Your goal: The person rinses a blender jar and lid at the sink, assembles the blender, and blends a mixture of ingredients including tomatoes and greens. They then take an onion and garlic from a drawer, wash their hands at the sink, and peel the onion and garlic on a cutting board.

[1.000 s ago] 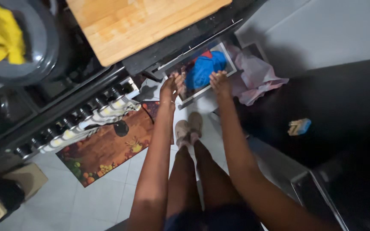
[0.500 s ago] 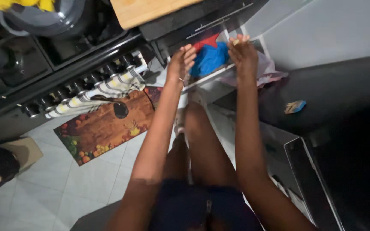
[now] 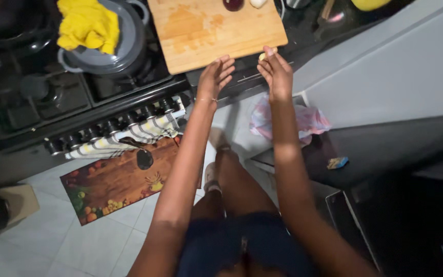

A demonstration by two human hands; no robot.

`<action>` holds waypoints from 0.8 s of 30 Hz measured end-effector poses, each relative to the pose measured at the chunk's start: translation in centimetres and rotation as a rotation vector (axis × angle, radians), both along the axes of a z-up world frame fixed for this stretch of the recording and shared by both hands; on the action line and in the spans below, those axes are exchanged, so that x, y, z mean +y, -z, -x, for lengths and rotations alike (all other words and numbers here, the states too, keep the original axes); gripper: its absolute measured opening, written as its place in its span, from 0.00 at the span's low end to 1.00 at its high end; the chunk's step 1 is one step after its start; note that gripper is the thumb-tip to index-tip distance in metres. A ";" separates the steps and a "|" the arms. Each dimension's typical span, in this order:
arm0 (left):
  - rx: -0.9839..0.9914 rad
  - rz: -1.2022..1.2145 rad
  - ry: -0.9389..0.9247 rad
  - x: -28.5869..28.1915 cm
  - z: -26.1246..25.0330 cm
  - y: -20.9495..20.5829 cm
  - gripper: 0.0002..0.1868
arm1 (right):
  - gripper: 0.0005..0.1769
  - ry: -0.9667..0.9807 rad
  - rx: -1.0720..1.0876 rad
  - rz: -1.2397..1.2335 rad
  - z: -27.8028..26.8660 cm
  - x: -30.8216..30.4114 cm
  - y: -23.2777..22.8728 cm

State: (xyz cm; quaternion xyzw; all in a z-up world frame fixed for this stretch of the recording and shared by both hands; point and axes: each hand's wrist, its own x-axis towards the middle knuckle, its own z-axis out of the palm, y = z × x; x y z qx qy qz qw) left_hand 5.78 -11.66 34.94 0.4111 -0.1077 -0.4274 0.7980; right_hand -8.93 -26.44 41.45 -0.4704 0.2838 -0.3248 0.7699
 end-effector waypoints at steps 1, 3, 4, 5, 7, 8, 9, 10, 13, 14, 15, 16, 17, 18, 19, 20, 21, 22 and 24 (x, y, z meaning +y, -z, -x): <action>-0.008 0.002 -0.009 0.6 -0.5 -0.8 0.30 | 0.26 -0.032 -0.024 0.008 -0.8 0.2 -0.9; -0.039 0.011 -0.030 1.2 -2.5 -2.9 0.29 | 0.26 -0.132 -0.052 -0.022 -3.3 0.3 -2.8; -0.048 0.048 -0.057 1.3 -3.1 -3.8 0.29 | 0.26 -0.185 -0.055 -0.035 -4.2 0.4 -3.5; -0.057 0.084 -0.085 1.5 -3.9 -4.7 0.28 | 0.26 -0.218 -0.076 -0.021 -5.3 0.4 -4.2; -0.059 0.072 -0.134 2.7 -5.2 -6.6 0.27 | 0.26 -0.285 -0.127 -0.003 -7.8 1.0 -5.3; -0.061 0.042 -0.146 3.0 -5.9 -7.6 0.28 | 0.26 -0.317 -0.132 -0.004 -9.5 0.7 -6.2; -0.063 0.012 -0.159 3.1 -7.0 -8.8 0.28 | 0.27 -0.348 -0.137 -0.005 -11.0 0.6 -7.0; -0.077 0.038 -0.193 3.8 -7.2 -9.4 0.28 | 0.27 -0.381 -0.117 -0.024 -11.5 1.3 -7.1; -0.110 0.067 -0.297 6.9 -8.1 -11.2 0.28 | 0.27 -0.446 -0.096 -0.044 -14.9 3.0 -8.4; -0.107 0.048 -0.333 8.3 -8.1 -11.8 0.28 | 0.27 -0.482 -0.100 -0.054 -16.4 3.8 -8.9; -0.104 0.029 -0.369 9.6 -8.2 -12.4 0.28 | 0.26 -0.518 -0.103 -0.063 -17.8 4.9 -9.4; -0.101 0.032 -0.409 11.5 -8.5 -12.9 0.28 | 0.26 -0.566 -0.103 -0.075 -19.3 6.2 -9.9; -0.099 0.035 -0.449 13.4 -8.7 -13.4 0.28 | 0.26 -0.633 -0.136 -0.071 -20.6 7.7 -10.3; -0.098 0.035 -0.508 15.6 -9.2 -13.9 0.28 | 0.26 -0.719 -0.169 -0.070 -22.3 9.6 -10.8; -0.122 0.038 -0.579 17.6 -10.0 -14.4 0.28 | 0.26 -0.805 -0.203 -0.072 -23.9 11.6 -11.2; -0.135 0.028 -0.655 19.9 -10.5 -14.7 0.28 | 0.26 -0.874 -0.206 -0.106 -25.2 13.9 -11.3; -0.149 0.016 -0.730 22.5 -10.6 -15.0 0.27 | 0.26 -0.942 -0.207 -0.142 -26.6 16.5 -11.5; -0.162 0.024 -0.795 25.2 -10.6 -15.3 0.27 | 0.26 -1.014 -0.218 -0.165 -28.1 19.1 -11.9; -0.191 0.032 -0.914 30.7 -10.7 -16.2 0.27 | 0.26 -1.151 -0.221 -0.241 -30.4 25.1 -12.3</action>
